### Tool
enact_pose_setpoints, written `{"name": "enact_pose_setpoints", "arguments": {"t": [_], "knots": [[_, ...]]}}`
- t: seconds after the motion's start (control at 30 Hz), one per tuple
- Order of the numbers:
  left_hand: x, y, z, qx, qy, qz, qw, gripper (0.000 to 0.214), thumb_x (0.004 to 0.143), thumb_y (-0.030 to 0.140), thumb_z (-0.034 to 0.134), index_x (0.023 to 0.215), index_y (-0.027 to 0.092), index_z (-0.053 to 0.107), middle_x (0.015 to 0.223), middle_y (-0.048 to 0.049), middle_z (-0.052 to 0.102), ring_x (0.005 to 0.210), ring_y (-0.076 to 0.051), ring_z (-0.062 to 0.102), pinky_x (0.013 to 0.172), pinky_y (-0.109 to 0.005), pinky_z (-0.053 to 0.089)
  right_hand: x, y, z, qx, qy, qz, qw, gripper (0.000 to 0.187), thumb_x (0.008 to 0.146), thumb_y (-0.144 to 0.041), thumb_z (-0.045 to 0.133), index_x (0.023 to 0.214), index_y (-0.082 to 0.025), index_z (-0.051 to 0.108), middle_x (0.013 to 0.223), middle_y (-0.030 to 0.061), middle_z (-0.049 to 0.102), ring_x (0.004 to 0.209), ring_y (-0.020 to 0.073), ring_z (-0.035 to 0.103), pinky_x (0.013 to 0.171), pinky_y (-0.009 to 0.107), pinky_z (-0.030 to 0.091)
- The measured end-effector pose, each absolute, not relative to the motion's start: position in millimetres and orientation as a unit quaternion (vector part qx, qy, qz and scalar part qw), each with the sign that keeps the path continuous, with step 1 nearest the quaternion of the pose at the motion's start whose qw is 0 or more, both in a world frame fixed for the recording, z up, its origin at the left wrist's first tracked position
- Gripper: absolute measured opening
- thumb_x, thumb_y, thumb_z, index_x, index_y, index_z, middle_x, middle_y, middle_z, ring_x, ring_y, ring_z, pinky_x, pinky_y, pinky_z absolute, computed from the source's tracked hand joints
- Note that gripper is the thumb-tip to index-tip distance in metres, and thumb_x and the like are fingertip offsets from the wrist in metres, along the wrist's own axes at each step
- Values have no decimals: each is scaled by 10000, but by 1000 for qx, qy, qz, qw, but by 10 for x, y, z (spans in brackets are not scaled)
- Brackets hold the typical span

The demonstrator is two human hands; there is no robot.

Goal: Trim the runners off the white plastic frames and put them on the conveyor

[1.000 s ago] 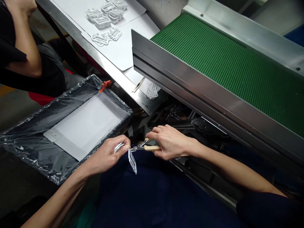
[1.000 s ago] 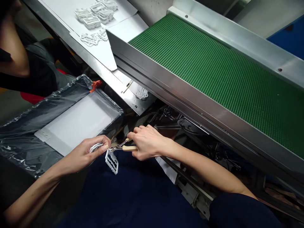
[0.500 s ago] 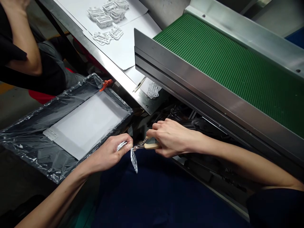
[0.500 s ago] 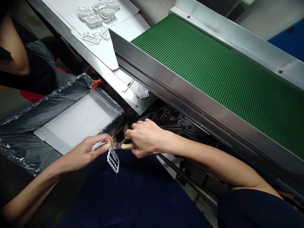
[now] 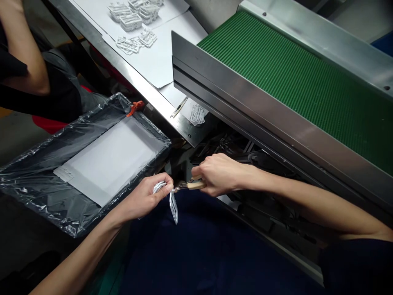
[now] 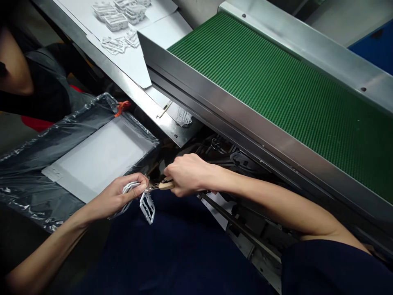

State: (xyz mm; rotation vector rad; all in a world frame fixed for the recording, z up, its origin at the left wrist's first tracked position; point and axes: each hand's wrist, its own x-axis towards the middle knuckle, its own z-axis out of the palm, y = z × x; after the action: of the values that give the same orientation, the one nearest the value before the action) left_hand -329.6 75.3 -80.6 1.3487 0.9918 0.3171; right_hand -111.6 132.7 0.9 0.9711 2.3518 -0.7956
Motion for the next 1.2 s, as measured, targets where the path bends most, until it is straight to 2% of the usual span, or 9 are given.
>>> {"name": "enact_pose_setpoints", "arguments": {"t": [0.13, 0.3, 0.4, 0.5, 0.57, 0.87, 1.2], "knots": [[-3268, 677, -895, 482, 445, 179, 733, 247, 894, 435, 470, 849, 203, 542, 728, 25, 505, 680, -133, 473, 658, -252, 380, -888, 1228, -219, 465, 767, -367, 248, 247, 777, -435, 463, 769, -230, 601, 606, 16, 609, 521, 154, 547, 468, 236, 284], [-3215, 550, -1042, 402, 435, 187, 784, 325, 793, 420, 636, 1033, 208, 579, 903, -26, 589, 746, -151, 520, 652, -236, 436, -629, 1038, -432, 566, 718, -273, 299, 331, 796, -493, 427, 790, -202, 585, 715, 64, 645, 593, 214, 585, 473, 261, 280], [-3190, 501, -1130, 297, 438, 216, 821, 388, 821, 418, 597, 1135, 192, 580, 979, -72, 622, 691, -143, 547, 580, -217, 453, -585, 959, -434, 556, 748, -289, 217, 261, 788, -432, 471, 890, -213, 570, 809, 42, 642, 689, 204, 593, 517, 259, 301], [-3172, 473, -1169, 192, 400, 256, 859, 436, 833, 470, 548, 1140, 166, 607, 909, -78, 640, 582, -120, 541, 491, -198, 452, -633, 934, -396, 529, 778, -320, 109, 234, 767, -338, 516, 969, -224, 544, 868, 16, 617, 771, 167, 571, 601, 248, 341], [-3155, 459, -1166, 147, 378, 271, 873, 447, 821, 492, 560, 1117, 164, 628, 872, -78, 653, 561, -114, 544, 483, -191, 465, -685, 938, -376, 511, 796, -314, 83, 254, 756, -329, 533, 986, -220, 543, 873, 20, 603, 771, 161, 554, 634, 253, 348], [-3097, 414, -1134, 120, 352, 297, 879, 443, 756, 504, 649, 1037, 162, 667, 856, -105, 700, 527, -115, 570, 461, -175, 479, -737, 953, -357, 441, 848, -284, 78, 292, 786, -371, 508, 1025, -207, 548, 871, 37, 585, 757, 173, 526, 649, 283, 331], [-3101, 399, -1140, 172, 319, 288, 886, 481, 779, 530, 603, 1093, 168, 645, 847, -100, 691, 513, -104, 553, 429, -152, 431, -729, 943, -370, 420, 863, -270, 80, 285, 801, -394, 490, 1006, -208, 558, 839, 36, 582, 712, 166, 525, 614, 279, 318]]}}
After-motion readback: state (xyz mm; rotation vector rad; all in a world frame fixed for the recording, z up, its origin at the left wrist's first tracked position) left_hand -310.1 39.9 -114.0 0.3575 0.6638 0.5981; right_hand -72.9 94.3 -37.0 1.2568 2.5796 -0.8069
